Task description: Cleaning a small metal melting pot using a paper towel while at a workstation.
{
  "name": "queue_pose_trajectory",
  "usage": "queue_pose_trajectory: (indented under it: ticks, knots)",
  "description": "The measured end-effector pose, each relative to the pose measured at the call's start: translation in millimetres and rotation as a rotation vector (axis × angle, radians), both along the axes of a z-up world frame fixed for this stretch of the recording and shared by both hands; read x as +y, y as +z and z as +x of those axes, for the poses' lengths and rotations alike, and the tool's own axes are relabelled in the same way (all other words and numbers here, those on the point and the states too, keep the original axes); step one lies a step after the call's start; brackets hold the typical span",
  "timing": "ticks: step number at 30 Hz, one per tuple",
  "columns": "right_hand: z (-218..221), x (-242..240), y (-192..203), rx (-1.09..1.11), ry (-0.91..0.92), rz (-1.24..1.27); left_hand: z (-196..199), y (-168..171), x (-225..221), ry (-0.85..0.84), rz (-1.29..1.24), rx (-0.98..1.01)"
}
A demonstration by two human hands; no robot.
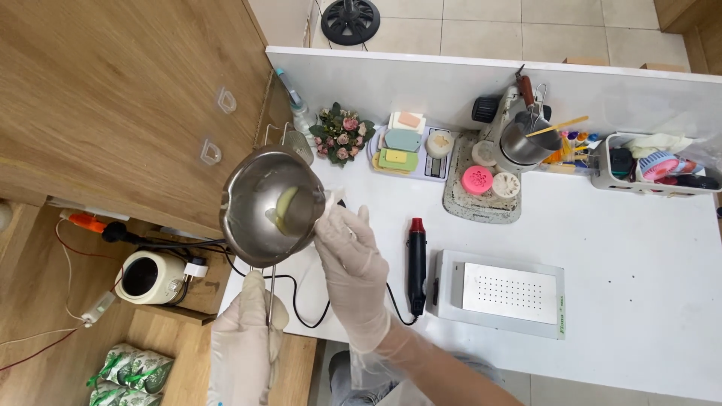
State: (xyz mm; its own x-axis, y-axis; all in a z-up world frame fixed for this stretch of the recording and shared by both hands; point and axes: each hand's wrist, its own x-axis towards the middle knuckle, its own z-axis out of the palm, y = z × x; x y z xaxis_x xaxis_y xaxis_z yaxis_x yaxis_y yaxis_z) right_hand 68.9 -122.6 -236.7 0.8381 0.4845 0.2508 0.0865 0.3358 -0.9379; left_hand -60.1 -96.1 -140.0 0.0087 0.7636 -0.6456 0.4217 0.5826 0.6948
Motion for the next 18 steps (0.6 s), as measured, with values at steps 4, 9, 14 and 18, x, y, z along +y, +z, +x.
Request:
queue_pose_trajectory:
  ticks: [4,9,14,18]
  knots:
    - [13.9,8.6,25.6,-0.498,-0.132,-0.116,-9.9,-15.8,2.5,0.009,0.063,-0.084]
    - [27.4,8.4,51.0,0.021,0.345,0.196,-12.8,-7.6,4.3,0.046,0.013,-0.077]
    - [1.0,-6.8,30.4,-0.438,0.093,0.064,-31.7,-49.3,13.8,0.022,0.148,-0.408]
    - [30.6,4.6,49.6,-0.217,0.199,0.212,-30.5,-39.7,11.1,0.09,0.107,-0.395]
